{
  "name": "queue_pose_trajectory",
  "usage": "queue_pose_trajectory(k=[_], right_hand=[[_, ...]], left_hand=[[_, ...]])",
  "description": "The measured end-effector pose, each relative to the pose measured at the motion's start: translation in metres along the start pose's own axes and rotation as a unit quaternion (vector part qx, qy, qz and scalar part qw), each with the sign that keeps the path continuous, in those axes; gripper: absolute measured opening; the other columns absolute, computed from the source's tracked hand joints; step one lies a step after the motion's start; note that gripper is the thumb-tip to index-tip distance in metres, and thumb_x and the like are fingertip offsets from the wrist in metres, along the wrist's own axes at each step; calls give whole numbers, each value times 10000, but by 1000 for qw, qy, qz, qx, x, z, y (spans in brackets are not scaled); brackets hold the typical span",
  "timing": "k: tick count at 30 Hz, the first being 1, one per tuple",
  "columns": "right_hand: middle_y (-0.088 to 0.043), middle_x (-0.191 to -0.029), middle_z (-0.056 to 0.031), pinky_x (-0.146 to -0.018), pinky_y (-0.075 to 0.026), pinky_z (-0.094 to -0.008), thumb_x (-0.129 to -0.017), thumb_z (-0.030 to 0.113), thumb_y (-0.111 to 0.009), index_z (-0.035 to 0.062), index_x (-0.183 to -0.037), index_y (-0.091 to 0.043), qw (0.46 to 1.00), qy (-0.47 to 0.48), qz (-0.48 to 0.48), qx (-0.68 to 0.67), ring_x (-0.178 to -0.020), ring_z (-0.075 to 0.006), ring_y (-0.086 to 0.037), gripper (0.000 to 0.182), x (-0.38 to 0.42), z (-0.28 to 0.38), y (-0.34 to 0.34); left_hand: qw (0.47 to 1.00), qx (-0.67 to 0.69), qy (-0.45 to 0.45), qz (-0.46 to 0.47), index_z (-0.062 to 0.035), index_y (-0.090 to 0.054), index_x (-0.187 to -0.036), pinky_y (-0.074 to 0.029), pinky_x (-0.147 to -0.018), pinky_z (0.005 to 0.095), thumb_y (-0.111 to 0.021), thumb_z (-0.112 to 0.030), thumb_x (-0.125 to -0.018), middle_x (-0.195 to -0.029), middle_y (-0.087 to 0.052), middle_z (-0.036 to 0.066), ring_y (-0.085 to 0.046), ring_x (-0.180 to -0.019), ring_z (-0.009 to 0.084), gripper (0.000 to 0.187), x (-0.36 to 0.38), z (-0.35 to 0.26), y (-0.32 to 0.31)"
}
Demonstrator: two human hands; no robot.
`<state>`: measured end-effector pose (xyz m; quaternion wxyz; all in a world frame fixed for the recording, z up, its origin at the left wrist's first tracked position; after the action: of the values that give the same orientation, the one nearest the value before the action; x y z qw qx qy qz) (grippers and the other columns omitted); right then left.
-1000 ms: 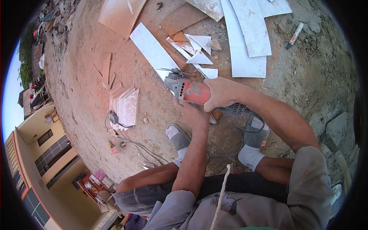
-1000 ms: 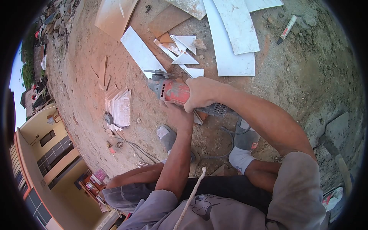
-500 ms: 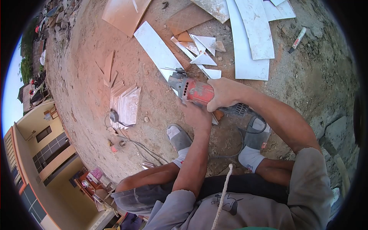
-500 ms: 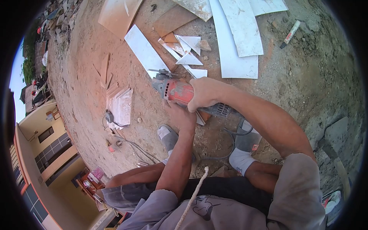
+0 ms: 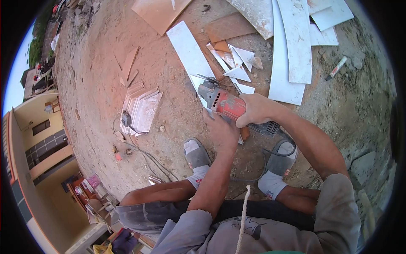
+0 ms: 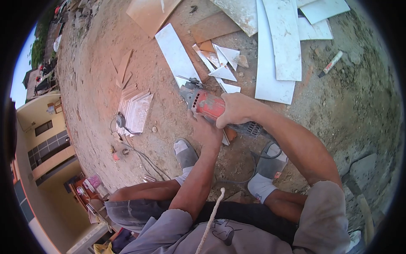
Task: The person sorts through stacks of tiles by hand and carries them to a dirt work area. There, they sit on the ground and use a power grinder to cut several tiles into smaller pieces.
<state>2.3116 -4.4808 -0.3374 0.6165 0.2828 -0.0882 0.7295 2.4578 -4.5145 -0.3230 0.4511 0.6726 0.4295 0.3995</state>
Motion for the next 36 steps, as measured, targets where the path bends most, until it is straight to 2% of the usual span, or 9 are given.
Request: queue_pose_trajectory(k=[3, 5, 14, 17, 19, 20, 23, 25, 36], right_hand=[[-664, -958, -257, -821, -504, -398, -557, 408, -748, -53, -1034, -605, 1000, -2, -2, 17, -894, -364, -649, 678, -4, 1, 1], [-655, -990, -296, -846, -505, -392, -537, 421, -749, -93, -1033, -591, 1000, 1, 6, 12, -932, -390, -649, 732, -6, 4, 2], [-654, -1030, -290, -866, -501, -391, -533, 442, -752, -83, -1070, -592, 999, -13, 26, 19, -961, -391, -642, 768, -15, 11, 3], [-655, -1029, -287, -865, -499, -391, -535, 446, -749, -80, -1071, -596, 999, -13, 26, 21, -958, -390, -643, 767, -17, 16, 5], [-657, -1013, -267, -863, -494, -389, -540, 441, -765, -69, -1059, -607, 999, -18, 20, 31, -947, -374, -643, 744, -19, 16, 5], [-660, -996, -246, -862, -490, -387, -545, 437, -782, -57, -1047, -618, 999, -24, 13, 38, -936, -357, -642, 722, -21, 15, 6], [-660, -994, -245, -854, -491, -390, -545, 448, -780, -57, -1046, -617, 999, -9, 15, 41, -932, -360, -641, 730, -25, 18, 6], [-659, -993, -243, -852, -490, -391, -543, 452, -779, -56, -1047, -618, 999, -10, 18, 36, -930, -361, -640, 733, -24, 22, 7], [-661, -973, -238, -844, -489, -385, -537, 440, -769, -49, -1040, -614, 998, -6, 17, 65, -916, -357, -642, 718, -37, 33, 8]], left_hand=[[1000, 16, 13, 6, 55, -410, -1343, -458, -953, 510, -742, -248, -781, -1515, -254, 270, -487, -1233, 473, 719, 0, 5, -5], [1000, 25, 9, -7, 43, -417, -1347, -460, -950, 510, -743, -259, -780, -1518, -251, 267, -488, -1231, 474, 720, 0, 4, -4], [998, 42, 39, 10, -6, -455, -1308, -477, -903, 522, -744, -249, -759, -1499, -273, 252, -503, -1214, 450, 666, -1, 5, -1], [998, 54, 10, -22, -19, -449, -1325, -481, -897, 521, -743, -242, -753, -1498, -272, 247, -499, -1220, 451, 681, -1, 6, -2], [1000, 23, 7, 0, 4, -319, -1435, -466, -921, 539, -705, -293, -811, -1477, -292, 291, -497, -1201, 499, 792, -2, 6, -5], [1000, 25, 9, -1, 4, -319, -1435, -466, -921, 539, -705, -293, -811, -1477, -292, 291, -497, -1201, 499, 792, -2, 6, -5], [999, 43, 6, -7, 2, -333, -1426, -466, -922, 535, -701, -295, -811, -1473, -299, 292, -496, -1202, 498, 775, -2, 5, -3], [999, 39, 18, -24, -45, -429, -1355, -485, -881, 519, -750, -261, -753, -1498, -271, 248, -522, -1183, 451, 716, -2, 6, -4], [999, 31, 12, -29, -17, -447, -1279, -491, -874, 533, -711, -221, -768, -1478, -318, 272, -533, -1167, 477, 609, -3, 7, -6]])
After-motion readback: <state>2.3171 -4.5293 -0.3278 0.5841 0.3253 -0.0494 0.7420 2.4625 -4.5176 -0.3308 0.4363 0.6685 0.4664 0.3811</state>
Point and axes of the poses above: each hand's wrist, its own x-axis away from the middle knuckle, its own y-axis out of the back of the hand, z = x × y, the point moved 8 cm from there along -x, towards the middle knuckle
